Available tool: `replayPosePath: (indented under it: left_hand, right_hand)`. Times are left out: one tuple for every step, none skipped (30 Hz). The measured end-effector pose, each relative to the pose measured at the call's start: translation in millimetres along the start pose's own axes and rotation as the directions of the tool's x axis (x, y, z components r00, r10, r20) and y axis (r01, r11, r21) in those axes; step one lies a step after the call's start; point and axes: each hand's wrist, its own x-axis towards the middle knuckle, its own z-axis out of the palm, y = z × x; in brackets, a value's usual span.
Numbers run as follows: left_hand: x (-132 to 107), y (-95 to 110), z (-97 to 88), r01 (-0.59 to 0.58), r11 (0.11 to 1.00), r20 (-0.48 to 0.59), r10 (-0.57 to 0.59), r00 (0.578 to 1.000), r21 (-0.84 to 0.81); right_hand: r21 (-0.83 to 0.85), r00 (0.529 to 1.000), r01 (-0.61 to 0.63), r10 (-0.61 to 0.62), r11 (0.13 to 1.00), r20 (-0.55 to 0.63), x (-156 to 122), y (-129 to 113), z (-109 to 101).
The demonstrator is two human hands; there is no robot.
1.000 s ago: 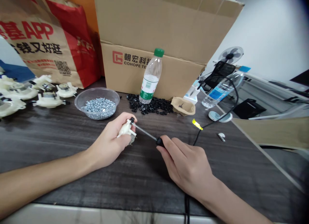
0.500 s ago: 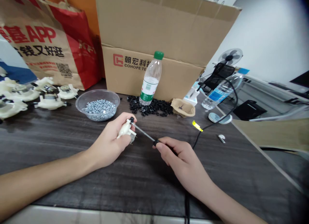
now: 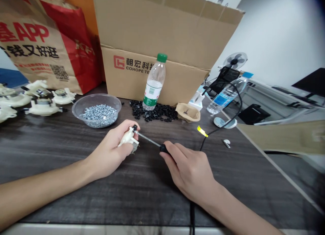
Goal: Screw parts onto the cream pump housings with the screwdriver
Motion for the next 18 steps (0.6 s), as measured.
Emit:
replayPosePath:
  left_hand:
    - [-1, -1, -0.4, -0.029, 0.999, 0.007, 0.028, 1.000, 0.042]
    - [-2, -1, -0.8, -0.052, 0.995, 0.013, 0.051, 0.999, 0.080]
    - [-4, -1, -1.1, -0.070, 0.991, 0.019, 0.069, 0.997, 0.114]
    - [-5, -1, -1.4, -0.090, 0.986, 0.018, 0.088, 0.996, 0.140]
    - [-6, 0, -1.6, -0.110, 0.981, 0.016, 0.109, 0.994, 0.162]
    - [-6, 2, -1.7, -0.135, 0.974, 0.010, 0.135, 0.991, 0.182]
    - [-7, 3, -1.8, -0.157, 0.967, 0.004, 0.159, 0.987, 0.202]
    - [-8, 5, -1.8, -0.176, 0.959, 0.000, 0.180, 0.984, 0.222]
    - [-8, 7, -1.8, -0.193, 0.951, -0.003, 0.199, 0.980, 0.240]
    - [-8, 9, -1.7, -0.205, 0.945, -0.006, 0.214, 0.977, 0.257]
    - [-7, 10, -1.6, -0.210, 0.940, -0.006, 0.220, 0.976, 0.269]
    - [-7, 12, -1.5, -0.213, 0.938, -0.007, 0.224, 0.975, 0.273]
    - [-6, 12, -1.3, -0.210, 0.941, -0.009, 0.221, 0.975, 0.266]
    - [-6, 12, -1.0, -0.204, 0.947, -0.013, 0.213, 0.977, 0.247]
    - [-5, 12, -0.7, -0.191, 0.957, -0.020, 0.200, 0.980, 0.219]
    - [-5, 11, -0.3, -0.177, 0.966, -0.026, 0.185, 0.982, 0.189]
    - [-4, 11, 0.0, -0.161, 0.974, -0.033, 0.168, 0.985, 0.161]
    - [-4, 10, 0.3, -0.148, 0.980, -0.041, 0.155, 0.987, 0.135]
  right_hand:
    - [0.015, 1.000, -0.002, 0.002, 1.000, 0.000, -1, -2, 0]
    - [0.056, 1.000, -0.020, 0.020, 0.998, 0.010, -3, -4, 0]
    - [0.124, 0.998, -0.058, 0.055, 0.991, 0.033, -4, -7, -1]
    - [0.211, 0.993, -0.113, 0.101, 0.971, 0.068, -4, -9, -2]
    - [0.307, 0.982, -0.177, 0.150, 0.935, 0.112, -4, -11, -3]
    - [0.395, 0.967, -0.247, 0.197, 0.885, 0.162, -3, -13, -5]
    - [0.469, 0.948, -0.313, 0.239, 0.826, 0.213, -2, -14, -6]
    - [0.529, 0.926, -0.373, 0.273, 0.762, 0.261, 0, -15, -8]
    - [0.579, 0.905, -0.423, 0.295, 0.697, 0.306, 2, -16, -9]
    - [0.620, 0.886, -0.463, 0.308, 0.633, 0.347, 3, -16, -10]
    - [0.650, 0.869, -0.495, 0.312, 0.576, 0.385, 5, -16, -10]
    - [0.668, 0.857, -0.515, 0.311, 0.538, 0.410, 6, -15, -10]
    - [0.671, 0.852, -0.524, 0.309, 0.525, 0.423, 7, -14, -10]
    - [0.660, 0.853, -0.522, 0.313, 0.540, 0.418, 8, -13, -9]
    - [0.640, 0.860, -0.510, 0.326, 0.575, 0.392, 9, -11, -8]
    - [0.614, 0.872, -0.490, 0.341, 0.619, 0.352, 9, -9, -7]
    - [0.587, 0.887, -0.462, 0.351, 0.664, 0.301, 9, -7, -6]
    - [0.559, 0.903, -0.428, 0.354, 0.710, 0.243, 9, -5, -5]
